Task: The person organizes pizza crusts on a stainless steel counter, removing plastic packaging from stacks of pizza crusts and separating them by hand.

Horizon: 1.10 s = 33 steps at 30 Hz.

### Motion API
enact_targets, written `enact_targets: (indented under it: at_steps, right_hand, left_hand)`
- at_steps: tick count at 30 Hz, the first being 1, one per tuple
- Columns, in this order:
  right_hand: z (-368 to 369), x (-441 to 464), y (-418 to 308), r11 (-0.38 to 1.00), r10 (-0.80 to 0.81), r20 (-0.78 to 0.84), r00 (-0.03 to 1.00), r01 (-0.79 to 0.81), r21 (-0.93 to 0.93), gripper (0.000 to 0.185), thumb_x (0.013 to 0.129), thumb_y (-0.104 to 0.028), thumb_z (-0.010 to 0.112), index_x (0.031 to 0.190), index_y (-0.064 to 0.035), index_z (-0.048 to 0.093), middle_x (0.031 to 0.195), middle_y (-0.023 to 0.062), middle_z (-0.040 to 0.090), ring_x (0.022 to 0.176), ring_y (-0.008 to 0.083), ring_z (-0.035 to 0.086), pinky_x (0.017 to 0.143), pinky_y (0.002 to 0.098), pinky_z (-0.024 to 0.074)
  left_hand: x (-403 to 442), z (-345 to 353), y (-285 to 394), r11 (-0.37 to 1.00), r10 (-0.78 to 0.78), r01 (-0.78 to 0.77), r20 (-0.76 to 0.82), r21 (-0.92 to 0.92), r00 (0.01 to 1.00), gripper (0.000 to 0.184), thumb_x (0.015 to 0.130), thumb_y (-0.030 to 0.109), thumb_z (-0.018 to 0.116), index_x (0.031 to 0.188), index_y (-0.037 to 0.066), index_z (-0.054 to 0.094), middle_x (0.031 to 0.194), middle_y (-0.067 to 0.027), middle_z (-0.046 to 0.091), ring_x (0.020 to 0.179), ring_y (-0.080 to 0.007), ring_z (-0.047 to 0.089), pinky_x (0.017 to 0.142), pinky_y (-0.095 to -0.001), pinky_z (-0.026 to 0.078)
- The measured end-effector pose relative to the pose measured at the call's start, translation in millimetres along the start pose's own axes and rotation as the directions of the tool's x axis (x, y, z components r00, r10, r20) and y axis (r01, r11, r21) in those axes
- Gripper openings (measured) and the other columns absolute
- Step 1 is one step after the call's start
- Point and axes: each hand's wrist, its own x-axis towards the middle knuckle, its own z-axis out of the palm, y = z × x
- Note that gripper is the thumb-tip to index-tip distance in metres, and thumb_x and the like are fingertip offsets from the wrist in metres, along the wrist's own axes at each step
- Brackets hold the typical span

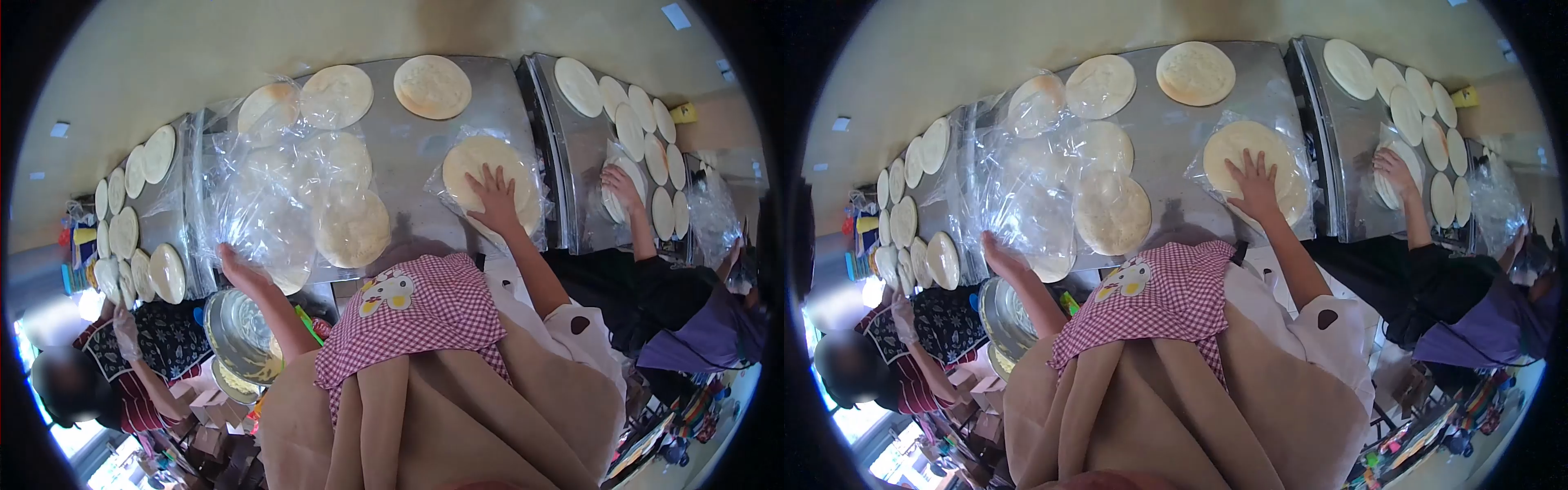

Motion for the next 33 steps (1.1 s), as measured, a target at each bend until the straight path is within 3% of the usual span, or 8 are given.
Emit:
enact_targets:
  at_steps: [7, 10, 13, 16, 18, 21, 27, 33]
  right_hand:
    - [-79, 13, 31, 0.787, 0.163, -0.396, 0.904, 0.123, 0.605, 0.037, 0.083, -0.020, 0.060, 0.119, -0.0145, 0.054, 0.113, 0.0081, 0.059, 0.097, 0.0244, 0.060, 0.086, 0.0319, 0.0452]
    - [-130, 10, 30, 0.121, 0.379, -0.203, 0.903, 0.169, 0.978, 0.035, 0.088, -0.021, 0.056, 0.119, -0.0062, 0.052, 0.104, 0.0051, 0.063, 0.092, 0.0176, 0.061, 0.081, 0.0288, 0.0476]
    - [-146, 9, 11, -0.321, 0.381, -0.014, 0.925, 0.147, 0.936, 0.037, 0.089, -0.023, 0.056, 0.119, -0.0036, 0.051, 0.109, 0.0079, 0.059, 0.100, 0.0159, 0.056, 0.086, 0.0276, 0.0446]
    - [-145, 15, -30, -0.408, 0.174, 0.039, 0.984, 0.036, 0.912, 0.048, 0.087, -0.025, 0.058, 0.126, -0.0010, 0.044, 0.115, 0.0086, 0.057, 0.100, 0.0157, 0.056, 0.086, 0.0267, 0.0442]
    - [-131, 19, -55, -0.363, 0.138, 0.113, 0.984, -0.056, 0.930, 0.060, 0.086, -0.028, 0.060, 0.131, 0.0014, 0.035, 0.120, 0.0111, 0.053, 0.104, 0.0174, 0.055, 0.088, 0.0270, 0.0433]
    - [-118, 25, -76, -0.334, 0.083, 0.212, 0.974, -0.173, 0.926, 0.073, 0.084, -0.030, 0.062, 0.136, 0.0043, 0.024, 0.126, 0.0137, 0.048, 0.108, 0.0192, 0.053, 0.090, 0.0278, 0.0424]
    - [-134, 32, -90, -0.331, 0.004, 0.270, 0.963, -0.254, 0.909, 0.075, 0.084, -0.029, 0.062, 0.137, 0.0044, 0.021, 0.125, 0.0137, 0.048, 0.112, 0.0187, 0.050, 0.090, 0.0290, 0.0424]
    - [-121, 40, -109, -0.477, 0.008, 0.167, 0.986, -0.143, 0.867, 0.072, 0.086, -0.031, 0.057, 0.139, 0.0000, 0.020, 0.128, 0.0125, 0.045, 0.114, 0.0196, 0.049, 0.091, 0.0315, 0.0423]
  left_hand:
    - [-10, 53, -4, 0.981, 0.129, -0.139, 0.080, 0.139, 0.988, 0.042, 0.088, 0.031, 0.053, 0.108, -0.006, 0.051, 0.110, -0.0133, 0.052, 0.098, -0.0191, 0.050, 0.090, -0.0332, 0.039]
    - [-48, 87, 6, 0.944, 0.069, -0.091, 0.081, 0.318, 0.994, 0.045, 0.089, 0.034, 0.052, 0.112, -0.005, 0.051, 0.116, -0.0145, 0.051, 0.102, -0.0201, 0.050, 0.091, -0.0324, 0.038]
    - [-63, 104, -12, 0.937, 0.019, -0.104, 0.248, 0.335, 0.969, 0.039, 0.091, 0.035, 0.048, 0.104, -0.001, 0.057, 0.103, -0.0105, 0.054, 0.092, -0.0161, 0.050, 0.082, -0.0292, 0.039]
    - [-80, 122, -39, 0.841, 0.197, -0.355, 0.381, 0.408, 0.903, 0.033, 0.093, 0.032, 0.046, 0.089, 0.001, 0.059, 0.082, -0.0042, 0.055, 0.078, -0.0102, 0.048, 0.071, -0.0255, 0.039]
    - [-85, 127, -33, 0.785, -0.083, -0.262, 0.515, 0.561, 0.853, 0.032, 0.094, 0.030, 0.044, 0.097, 0.003, 0.061, 0.086, -0.0046, 0.059, 0.082, -0.0125, 0.051, 0.075, -0.0256, 0.039]
    - [-89, 132, -29, 0.934, -0.312, 0.075, 0.696, 0.349, 0.647, 0.041, 0.095, 0.034, 0.040, 0.114, 0.001, 0.055, 0.103, -0.0087, 0.059, 0.096, -0.0173, 0.053, 0.086, -0.0294, 0.039]
    - [-77, 105, -21, 0.886, -0.425, 0.384, 0.785, 0.259, 0.451, 0.087, 0.083, 0.069, 0.029, 0.132, -0.003, 0.033, 0.129, -0.0138, 0.045, 0.119, -0.0247, 0.044, 0.101, -0.0344, 0.032]
    - [-96, 76, -41, 0.878, -0.387, 0.471, 0.712, 0.089, 0.586, 0.093, 0.080, 0.074, 0.023, 0.137, -0.001, 0.024, 0.138, -0.0115, 0.034, 0.127, -0.0246, 0.032, 0.107, -0.0378, 0.022]
